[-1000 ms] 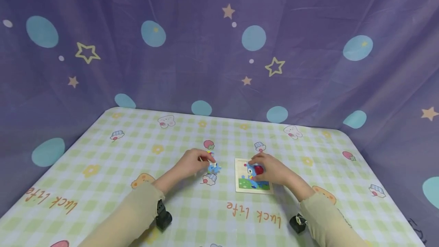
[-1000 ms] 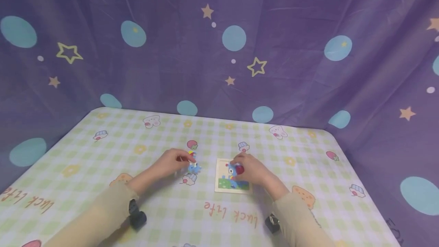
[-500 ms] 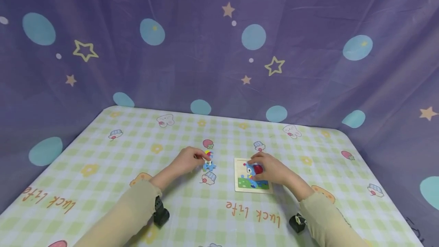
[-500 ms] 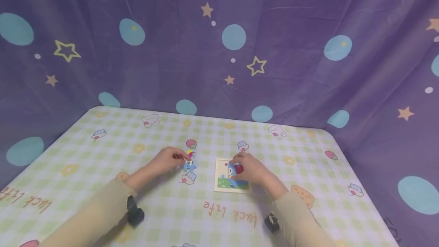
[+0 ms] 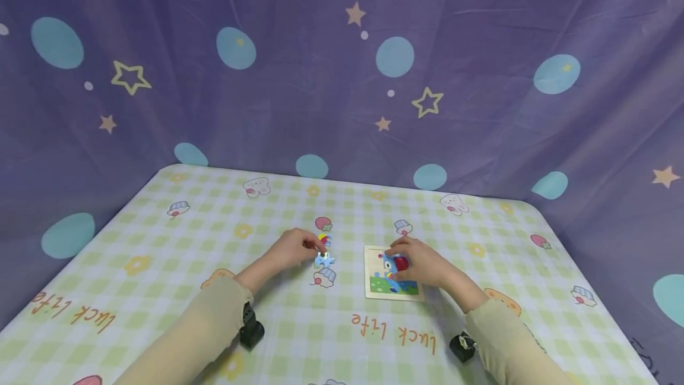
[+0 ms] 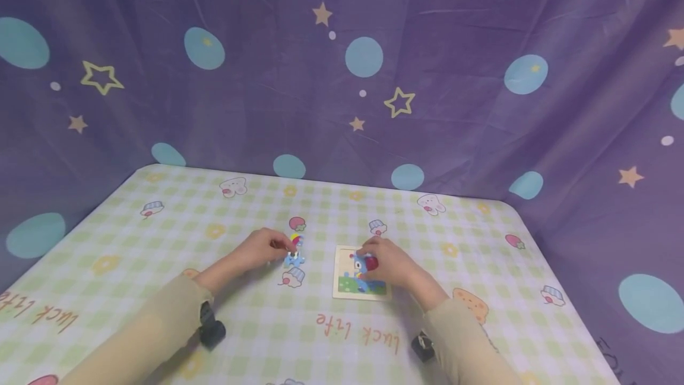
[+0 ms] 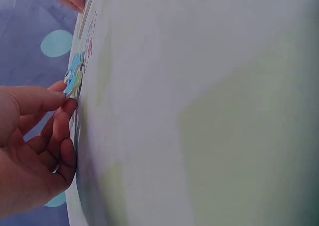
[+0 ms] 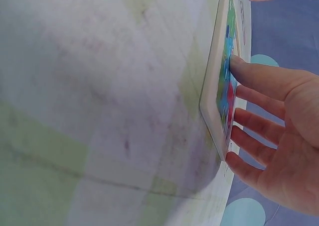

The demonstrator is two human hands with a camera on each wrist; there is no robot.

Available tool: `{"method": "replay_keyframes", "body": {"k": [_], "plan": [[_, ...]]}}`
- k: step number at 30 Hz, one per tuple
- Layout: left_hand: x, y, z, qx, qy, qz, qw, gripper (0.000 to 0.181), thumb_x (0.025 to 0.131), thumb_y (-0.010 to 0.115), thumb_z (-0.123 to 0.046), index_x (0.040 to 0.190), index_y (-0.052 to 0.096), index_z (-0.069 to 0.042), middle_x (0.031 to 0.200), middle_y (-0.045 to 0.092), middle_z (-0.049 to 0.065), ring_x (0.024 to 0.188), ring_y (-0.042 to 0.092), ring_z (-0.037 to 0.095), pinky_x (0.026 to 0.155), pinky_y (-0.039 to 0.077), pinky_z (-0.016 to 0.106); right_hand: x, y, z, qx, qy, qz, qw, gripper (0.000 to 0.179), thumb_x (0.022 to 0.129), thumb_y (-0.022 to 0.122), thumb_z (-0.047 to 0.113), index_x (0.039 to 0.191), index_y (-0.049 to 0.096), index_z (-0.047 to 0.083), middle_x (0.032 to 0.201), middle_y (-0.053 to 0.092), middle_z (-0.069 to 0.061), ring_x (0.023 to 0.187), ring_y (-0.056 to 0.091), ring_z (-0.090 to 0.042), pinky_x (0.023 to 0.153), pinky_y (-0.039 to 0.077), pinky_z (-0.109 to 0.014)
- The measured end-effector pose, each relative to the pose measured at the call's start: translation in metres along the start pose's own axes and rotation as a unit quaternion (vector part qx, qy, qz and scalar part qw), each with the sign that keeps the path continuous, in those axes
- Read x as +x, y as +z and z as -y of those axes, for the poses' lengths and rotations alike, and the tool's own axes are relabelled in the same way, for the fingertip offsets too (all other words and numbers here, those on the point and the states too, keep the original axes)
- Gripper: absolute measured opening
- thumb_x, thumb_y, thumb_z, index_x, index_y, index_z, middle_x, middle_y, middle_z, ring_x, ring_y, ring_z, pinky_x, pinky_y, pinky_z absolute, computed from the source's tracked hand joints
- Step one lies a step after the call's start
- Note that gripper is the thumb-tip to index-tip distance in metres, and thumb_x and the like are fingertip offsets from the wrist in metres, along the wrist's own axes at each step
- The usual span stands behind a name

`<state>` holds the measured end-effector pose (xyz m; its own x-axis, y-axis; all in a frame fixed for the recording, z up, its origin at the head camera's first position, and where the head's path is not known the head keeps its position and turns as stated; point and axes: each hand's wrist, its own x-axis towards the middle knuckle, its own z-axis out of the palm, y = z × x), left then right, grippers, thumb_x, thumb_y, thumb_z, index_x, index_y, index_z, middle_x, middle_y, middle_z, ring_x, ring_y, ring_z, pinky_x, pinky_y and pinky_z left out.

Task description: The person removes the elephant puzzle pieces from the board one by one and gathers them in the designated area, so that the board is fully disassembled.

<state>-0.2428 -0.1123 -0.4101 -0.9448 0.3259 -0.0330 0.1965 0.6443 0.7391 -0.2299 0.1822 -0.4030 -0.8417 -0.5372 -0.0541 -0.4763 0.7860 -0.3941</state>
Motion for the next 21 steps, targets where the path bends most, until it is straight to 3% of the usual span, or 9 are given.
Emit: {"method": "replay_keyframes", "body": {"k": [21], "plan": [[0.0029, 0.0011, 0.0026, 0.025, 0.001, 0.000, 0.9997, 0.016, 0.079, 0.060, -0.002, 0.082, 0.071, -0.015, 0.085, 0.064, -0.001, 0.068, 0.049, 0.013, 0.059, 0.041, 0.024, -0.0002, 0.0001, 0.0006, 0.003, 0.000, 0.000, 1.0000, 0.048, 0.074, 0.074, 0.023, 0.118, 0.060, 0.006, 0.125, 0.051, -0.013, 0.117, 0.046, -0.032, 0.097, 0.036, -0.046]]}}
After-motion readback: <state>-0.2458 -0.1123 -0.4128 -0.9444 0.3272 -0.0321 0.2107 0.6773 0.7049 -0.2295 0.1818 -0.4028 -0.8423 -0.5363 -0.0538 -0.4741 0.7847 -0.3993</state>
